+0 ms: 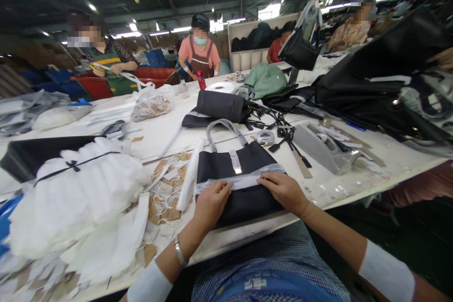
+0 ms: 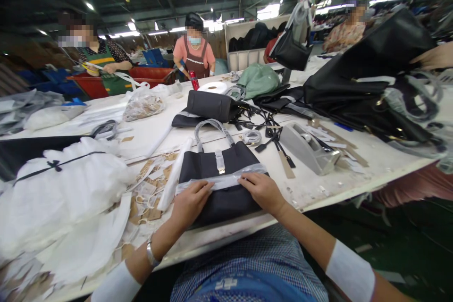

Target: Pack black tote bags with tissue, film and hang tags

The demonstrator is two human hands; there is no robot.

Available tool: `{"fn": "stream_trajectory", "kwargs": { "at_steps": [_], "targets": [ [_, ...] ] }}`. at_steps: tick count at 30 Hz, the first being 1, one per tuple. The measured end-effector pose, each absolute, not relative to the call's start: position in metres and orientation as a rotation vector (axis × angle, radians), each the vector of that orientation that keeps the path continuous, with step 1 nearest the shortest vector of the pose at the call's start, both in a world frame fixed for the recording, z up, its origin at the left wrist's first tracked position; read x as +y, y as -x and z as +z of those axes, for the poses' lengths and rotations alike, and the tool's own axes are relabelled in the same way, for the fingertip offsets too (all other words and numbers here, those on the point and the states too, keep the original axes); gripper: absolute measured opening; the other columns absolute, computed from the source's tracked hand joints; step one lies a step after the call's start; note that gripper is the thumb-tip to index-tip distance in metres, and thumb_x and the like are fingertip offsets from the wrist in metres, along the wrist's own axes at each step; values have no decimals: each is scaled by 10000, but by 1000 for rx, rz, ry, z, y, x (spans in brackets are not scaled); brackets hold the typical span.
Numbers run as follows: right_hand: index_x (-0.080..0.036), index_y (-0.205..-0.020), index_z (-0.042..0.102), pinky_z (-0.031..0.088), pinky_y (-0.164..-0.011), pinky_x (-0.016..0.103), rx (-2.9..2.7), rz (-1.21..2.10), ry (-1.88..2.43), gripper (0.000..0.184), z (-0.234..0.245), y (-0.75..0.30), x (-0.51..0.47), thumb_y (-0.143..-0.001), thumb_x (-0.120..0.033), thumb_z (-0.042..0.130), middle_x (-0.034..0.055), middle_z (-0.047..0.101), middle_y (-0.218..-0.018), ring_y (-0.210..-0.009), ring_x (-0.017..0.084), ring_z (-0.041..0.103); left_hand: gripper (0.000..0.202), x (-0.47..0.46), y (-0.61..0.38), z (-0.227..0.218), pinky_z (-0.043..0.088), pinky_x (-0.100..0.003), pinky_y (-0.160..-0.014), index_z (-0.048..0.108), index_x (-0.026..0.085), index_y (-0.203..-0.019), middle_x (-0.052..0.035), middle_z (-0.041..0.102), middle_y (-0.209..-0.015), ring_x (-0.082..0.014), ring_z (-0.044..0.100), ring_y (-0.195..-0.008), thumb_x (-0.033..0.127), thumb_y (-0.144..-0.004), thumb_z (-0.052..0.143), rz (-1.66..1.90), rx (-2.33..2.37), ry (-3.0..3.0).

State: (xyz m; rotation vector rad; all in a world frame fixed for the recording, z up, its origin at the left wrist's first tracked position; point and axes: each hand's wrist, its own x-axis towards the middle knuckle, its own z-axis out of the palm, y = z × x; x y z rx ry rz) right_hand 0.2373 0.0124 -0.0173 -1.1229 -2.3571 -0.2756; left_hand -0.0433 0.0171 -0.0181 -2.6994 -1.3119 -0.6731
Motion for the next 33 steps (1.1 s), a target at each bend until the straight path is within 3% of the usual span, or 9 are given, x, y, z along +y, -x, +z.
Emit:
{"fn": "stream_trajectory", "kwargs": {
  "at_steps": [7,14,17,21,28,33],
  "targets": [
    [-192,-1163,667,551,-856,403,-2227,-228,1102,296,-28,-247,24,-961,-133,458,96,714,-1062,-957,229,656,257,31,-14,-14,524,-261,-696,582,241,-1202,-45,680,-1076,-183,638,-910,254,-969,476,-610,-1239,2762],
    [-203,-1174,647,539,-907,417,-2162,-151,1165,269,-33,-250,12,-955,-156,497,85,696,-1131,-1026,234,639,164,46,-43,-18,483,-247,-639,649,221,-988,-33,685,-909,-162,635,-775,251,-963,489,-634,-1269,2808],
    [-204,-1195,642,519,-931,449,-2189,-100,1203,275,-32,-248,8,-942,-188,534,86,672,-1196,-1075,256,612,136,44,-45,-17,485,-242,-684,655,217,-912,-20,691,-885,-156,643,-795,241,-944,524,-839,-1370,2819],
    [-193,-1214,635,501,-951,452,-2199,-62,1196,291,-35,-249,7,-948,-186,518,92,655,-1222,-1107,260,586,105,39,-44,-16,492,-241,-760,664,217,-955,-10,715,-920,-146,661,-827,214,-917,566,-1172,-1517,2821],
    [-195,-1268,616,484,-946,431,-2306,-80,1180,346,-35,-250,7,-950,-155,487,75,631,-1290,-1118,255,565,122,38,-46,-11,511,-259,-728,687,199,-940,-29,734,-917,-154,670,-787,246,-906,579,-1371,-1602,2773],
    [-185,-1269,617,486,-916,423,-2328,-93,1197,357,-33,-249,8,-936,-145,494,67,633,-1292,-1085,260,558,114,41,-47,6,524,-218,-679,680,192,-880,-8,709,-840,-128,657,-754,273,-894,601,-1748,-1641,2564]
  ]
}}
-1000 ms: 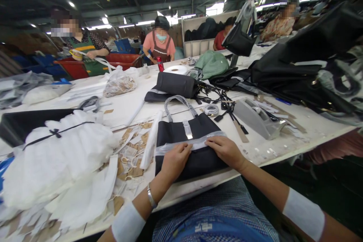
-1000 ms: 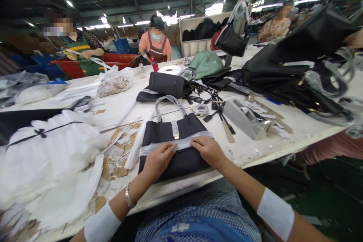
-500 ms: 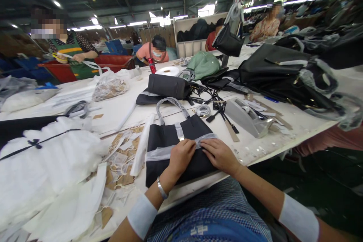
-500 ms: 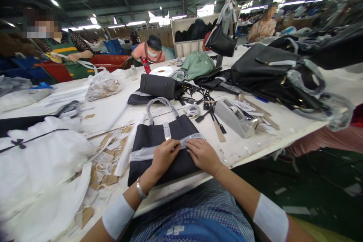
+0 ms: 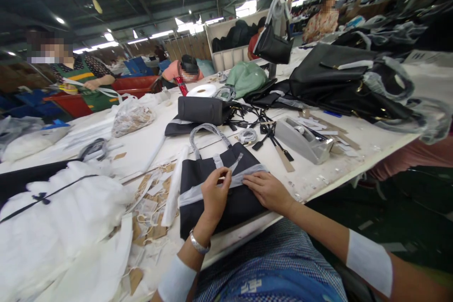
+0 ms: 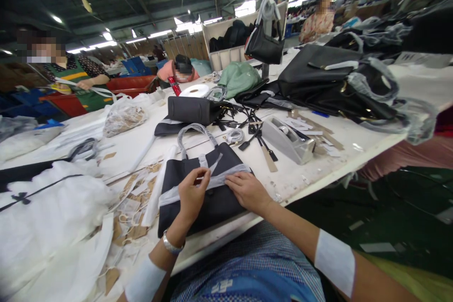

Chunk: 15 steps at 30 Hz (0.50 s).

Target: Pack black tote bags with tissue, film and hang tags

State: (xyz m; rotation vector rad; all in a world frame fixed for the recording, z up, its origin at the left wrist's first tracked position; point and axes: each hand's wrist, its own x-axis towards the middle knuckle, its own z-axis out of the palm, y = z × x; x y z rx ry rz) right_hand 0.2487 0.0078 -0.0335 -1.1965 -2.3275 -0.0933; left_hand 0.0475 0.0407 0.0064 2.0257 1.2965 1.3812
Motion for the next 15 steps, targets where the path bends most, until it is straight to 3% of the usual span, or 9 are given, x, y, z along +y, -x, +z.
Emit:
{"fn": "stream_trajectory", "kwargs": {
  "at_steps": [15],
  "targets": [
    [-151,-1289,606,501,-950,423,-2294,-67,1107,388,-40,-250,9,-917,-125,497,106,646,-1259,-1084,247,574,108,30,-69,-30,503,-245,-736,709,213,-930,-20,756,-883,-161,700,-797,199,-894,608,1023,1472,-2407]
  ]
}}
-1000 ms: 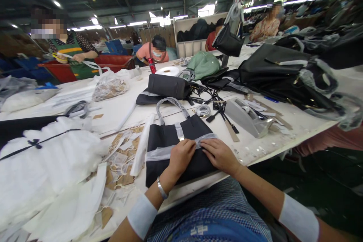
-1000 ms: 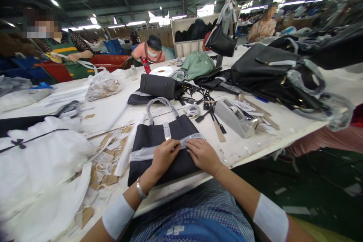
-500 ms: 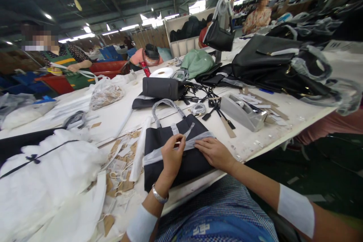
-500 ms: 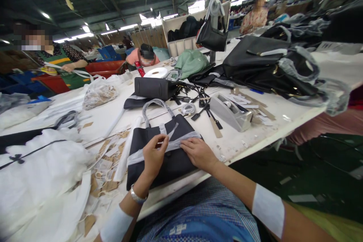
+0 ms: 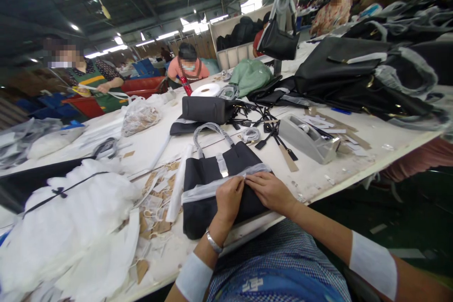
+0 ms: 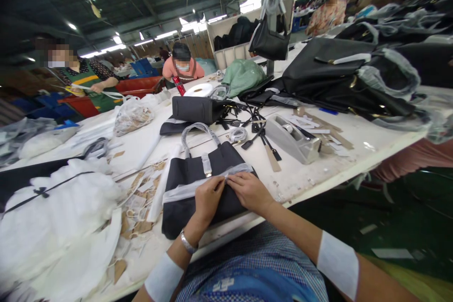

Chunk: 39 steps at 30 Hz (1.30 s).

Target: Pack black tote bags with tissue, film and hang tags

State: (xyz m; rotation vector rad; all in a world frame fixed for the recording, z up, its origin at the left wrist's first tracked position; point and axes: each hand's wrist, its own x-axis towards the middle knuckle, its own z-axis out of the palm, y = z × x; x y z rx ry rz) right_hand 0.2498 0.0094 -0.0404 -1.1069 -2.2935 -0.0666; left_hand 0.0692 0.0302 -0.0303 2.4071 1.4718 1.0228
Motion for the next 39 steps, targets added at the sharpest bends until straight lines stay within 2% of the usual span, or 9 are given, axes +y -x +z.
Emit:
{"fn": "stream_trajectory", "kwargs": {
  "at_steps": [6,10,13,16,19,23,25,30,39],
  "targets": [
    [-167,-1231,641,511,-977,415,-2213,-31,1028,375,-43,-251,8,-902,-86,482,97,676,-1190,-1092,236,598,119,30,-70,-29,491,-243,-654,689,213,-901,-19,736,-813,-166,685,-728,217,-920,572,882,1492,-2553],
    [-205,-1185,657,524,-973,379,-2013,43,1133,316,-37,-253,8,-942,-140,465,87,680,-1154,-1077,217,625,145,26,-74,-30,504,-257,-599,659,204,-899,-28,712,-767,-181,678,-687,180,-937,521,730,1498,-2703],
    [-220,-1260,604,518,-979,386,-1866,60,1311,328,-26,-255,16,-953,-206,488,97,639,-1211,-1114,230,606,156,23,-76,-34,558,-273,-708,641,191,-990,-60,734,-953,-185,702,-838,136,-935,506,762,1416,-2747],
    [-209,-1272,592,527,-935,411,-1908,12,1436,371,-14,-254,30,-911,-297,597,105,633,-1198,-1117,268,584,211,22,-77,-40,562,-303,-872,618,166,-1099,-88,702,-1154,-189,677,-1033,110,-931,502,827,1334,-2765],
    [-219,-1069,686,525,-884,394,-2010,21,1459,232,-5,-251,43,-862,-324,675,73,665,-1110,-1050,260,593,237,21,-77,-43,539,-321,-955,612,140,-1136,-109,682,-1212,-194,647,-1117,104,-930,499,838,1318,-2776],
    [-229,-826,712,496,-894,370,-2018,105,1438,34,-2,-251,54,-840,-255,695,31,692,-1041,-999,216,599,278,17,-75,-42,455,-469,-1066,603,185,-1171,-81,671,-1246,-202,634,-1145,113,-953,446,828,1335,-2749],
    [-231,-783,716,481,-922,383,-2000,157,1425,55,-3,-253,57,-831,-246,694,24,697,-1075,-1022,214,597,299,16,-74,-41,428,-506,-1081,591,190,-1196,-81,658,-1270,-209,620,-1169,115,-955,431,817,1329,-2723],
    [-228,-724,714,472,-943,420,-1975,238,1470,93,-1,-254,63,-812,-237,685,30,701,-1127,-1065,237,593,336,16,-72,-41,419,-500,-1082,561,173,-1247,-99,629,-1311,-226,581,-1222,121,-943,427,808,1283,-2685],
    [-210,-686,686,439,-991,482,-2164,44,1424,109,20,-239,64,-785,-164,688,51,682,-1178,-1170,280,536,365,17,-70,-38,361,-513,-1115,536,164,-1260,-124,612,-1322,-238,547,-1249,115,-921,410,794,1217,-2633]
  ]
}}
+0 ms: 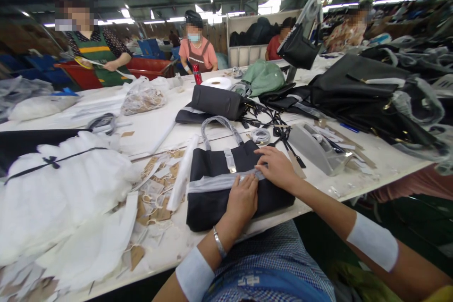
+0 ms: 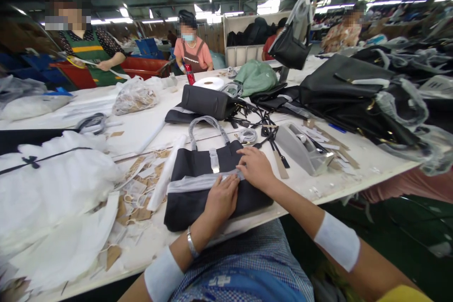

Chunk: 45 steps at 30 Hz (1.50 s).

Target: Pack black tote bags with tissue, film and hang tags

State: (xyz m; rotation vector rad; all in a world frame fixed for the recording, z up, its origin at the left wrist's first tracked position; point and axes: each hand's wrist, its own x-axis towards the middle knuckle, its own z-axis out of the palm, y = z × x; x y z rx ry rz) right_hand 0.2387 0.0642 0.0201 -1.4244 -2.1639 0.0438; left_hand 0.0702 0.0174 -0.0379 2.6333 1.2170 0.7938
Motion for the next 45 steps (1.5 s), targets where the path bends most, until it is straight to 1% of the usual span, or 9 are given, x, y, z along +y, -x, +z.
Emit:
{"fn": "stream_trajectory", "kwargs": {
  "at_steps": [11,18,22,26,31,35,37,40,45],
  "targets": [
    [-213,-611,690,441,-998,450,-2337,115,1471,160,45,-212,83,-758,-174,737,42,706,-1121,-1098,261,593,388,18,-70,-39,337,-486,-1124,524,135,-1281,-137,602,-1326,-243,518,-1266,137,-905,427,744,1224,-2655],
    [-240,-641,726,461,-968,438,-2224,77,1573,137,41,-226,66,-777,-258,726,22,713,-1118,-1118,273,590,398,18,-69,-45,325,-496,-1130,515,131,-1303,-133,585,-1354,-248,500,-1283,156,-920,412,817,1203,-2629],
    [-259,-696,742,501,-871,372,-2043,245,1714,129,29,-238,54,-801,-316,694,-8,727,-1064,-978,223,662,404,19,-69,-45,329,-507,-1128,515,112,-1307,-142,587,-1349,-258,507,-1262,156,-920,410,821,1178,-2626],
    [-239,-725,736,505,-837,344,-1985,309,1707,152,18,-245,51,-834,-310,657,15,732,-968,-901,199,675,396,19,-68,-45,347,-506,-1117,539,126,-1293,-132,604,-1322,-269,514,-1226,158,-915,425,864,1177,-2608],
    [-232,-679,722,470,-895,404,-2014,115,1761,176,4,-248,50,-821,-323,672,45,674,-1117,-1005,245,616,404,19,-67,-44,393,-488,-1087,545,121,-1292,-124,610,-1306,-279,515,-1179,154,-899,459,885,1188,-2602],
    [-215,-691,694,462,-861,372,-1999,70,1770,190,-7,-249,52,-820,-352,670,61,627,-1145,-1019,244,588,403,20,-66,-43,411,-494,-1073,549,119,-1291,-128,614,-1300,-285,518,-1168,158,-898,463,884,1169,-2616],
    [-202,-766,665,462,-805,338,-1969,96,1812,178,-11,-251,56,-801,-376,688,68,610,-1105,-961,226,596,395,21,-66,-42,417,-500,-1071,554,116,-1282,-127,614,-1303,-283,522,-1159,158,-899,465,884,1158,-2617],
    [-196,-875,599,441,-710,298,-1895,134,1909,270,-14,-256,62,-759,-410,715,47,597,-979,-807,188,593,384,21,-66,-42,426,-511,-1067,561,106,-1267,-139,619,-1293,-281,537,-1147,151,-896,473,883,1139,-2619],
    [-192,-887,605,434,-658,283,-1757,285,1924,241,-22,-266,69,-761,-380,686,24,618,-866,-692,166,588,338,20,-62,-43,393,-521,-1108,604,140,-1209,-119,637,-1282,-266,552,-1186,133,-902,461,957,1088,-2583]
  ]
}}
